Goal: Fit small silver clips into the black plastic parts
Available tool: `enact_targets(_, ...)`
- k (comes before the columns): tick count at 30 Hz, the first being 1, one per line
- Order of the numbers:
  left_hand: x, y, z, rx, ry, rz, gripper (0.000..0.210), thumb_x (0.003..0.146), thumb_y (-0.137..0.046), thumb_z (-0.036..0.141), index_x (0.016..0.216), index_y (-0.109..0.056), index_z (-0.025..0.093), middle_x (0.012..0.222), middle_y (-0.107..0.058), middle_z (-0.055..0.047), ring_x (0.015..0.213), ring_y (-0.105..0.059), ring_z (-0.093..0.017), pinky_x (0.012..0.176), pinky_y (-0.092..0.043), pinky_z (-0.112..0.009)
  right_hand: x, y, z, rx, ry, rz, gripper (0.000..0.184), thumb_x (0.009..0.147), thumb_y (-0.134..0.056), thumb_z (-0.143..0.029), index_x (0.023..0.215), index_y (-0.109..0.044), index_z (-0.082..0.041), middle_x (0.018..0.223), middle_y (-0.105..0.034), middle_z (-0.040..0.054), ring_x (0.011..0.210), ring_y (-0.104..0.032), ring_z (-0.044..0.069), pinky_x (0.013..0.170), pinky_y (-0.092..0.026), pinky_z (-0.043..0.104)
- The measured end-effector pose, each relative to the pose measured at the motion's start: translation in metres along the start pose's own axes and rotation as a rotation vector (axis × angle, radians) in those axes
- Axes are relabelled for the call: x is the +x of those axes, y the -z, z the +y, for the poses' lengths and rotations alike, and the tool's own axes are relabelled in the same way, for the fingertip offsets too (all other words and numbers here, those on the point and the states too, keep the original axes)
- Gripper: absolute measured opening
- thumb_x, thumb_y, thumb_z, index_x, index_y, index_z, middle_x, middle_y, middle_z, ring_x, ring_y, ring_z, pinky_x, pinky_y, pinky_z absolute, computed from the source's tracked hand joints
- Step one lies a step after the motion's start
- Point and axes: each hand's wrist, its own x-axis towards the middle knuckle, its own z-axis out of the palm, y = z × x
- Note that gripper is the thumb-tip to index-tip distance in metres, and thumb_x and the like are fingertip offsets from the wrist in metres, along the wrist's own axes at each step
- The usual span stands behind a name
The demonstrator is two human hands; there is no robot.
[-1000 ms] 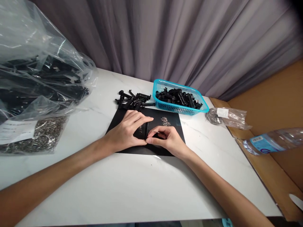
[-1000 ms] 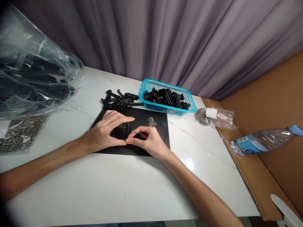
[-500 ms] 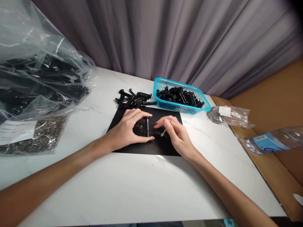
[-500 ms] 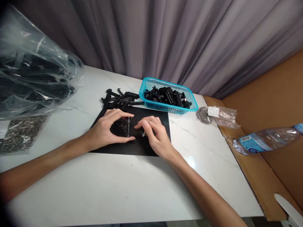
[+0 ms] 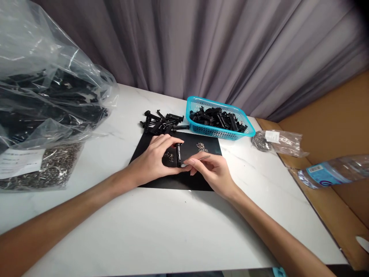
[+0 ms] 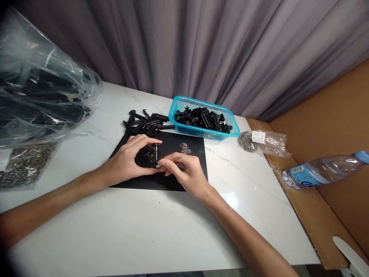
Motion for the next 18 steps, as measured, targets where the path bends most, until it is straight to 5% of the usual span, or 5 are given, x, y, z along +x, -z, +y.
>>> enact_targets(7, -0.0031, -0.0011, 0.0022, 0.021, -0.058, 0.093, 0.052, 0.079, -0.084, 0.031, 0.124, -0.062, 0.019, 0.106, -0.07, -0.006, 0.098, -0.067, -0.025, 0.093, -0.049, -0.04, -0.0031, -0.0031, 0.0008, 0.02, -0.01, -0.012, 0.016, 0.097, -0.073, -0.034, 0.094, -0.081, -0.021, 0.086, -0.078, 0.004, 0.067, -0.073, 0.016, 0.065, -0.063, 0.032)
enact_targets(18, -0.0076, -0.0045, 0.0023, 0.019, -0.051, 0.175, 0.059, 0.075, -0.09, 0.035, 0.124, -0.062, 0.02, 0.106, -0.072, -0.006, 0.093, -0.069, -0.023, 0.089, -0.052, -0.039, -0.0089, -0.0081, 0.005, -0.158, 0.25, -0.007, 0.012, 0.101, -0.067, -0.024, 0.105, -0.079, -0.02, 0.085, -0.078, 0.0032, 0.068, -0.073, 0.014, 0.065, -0.062, 0.03)
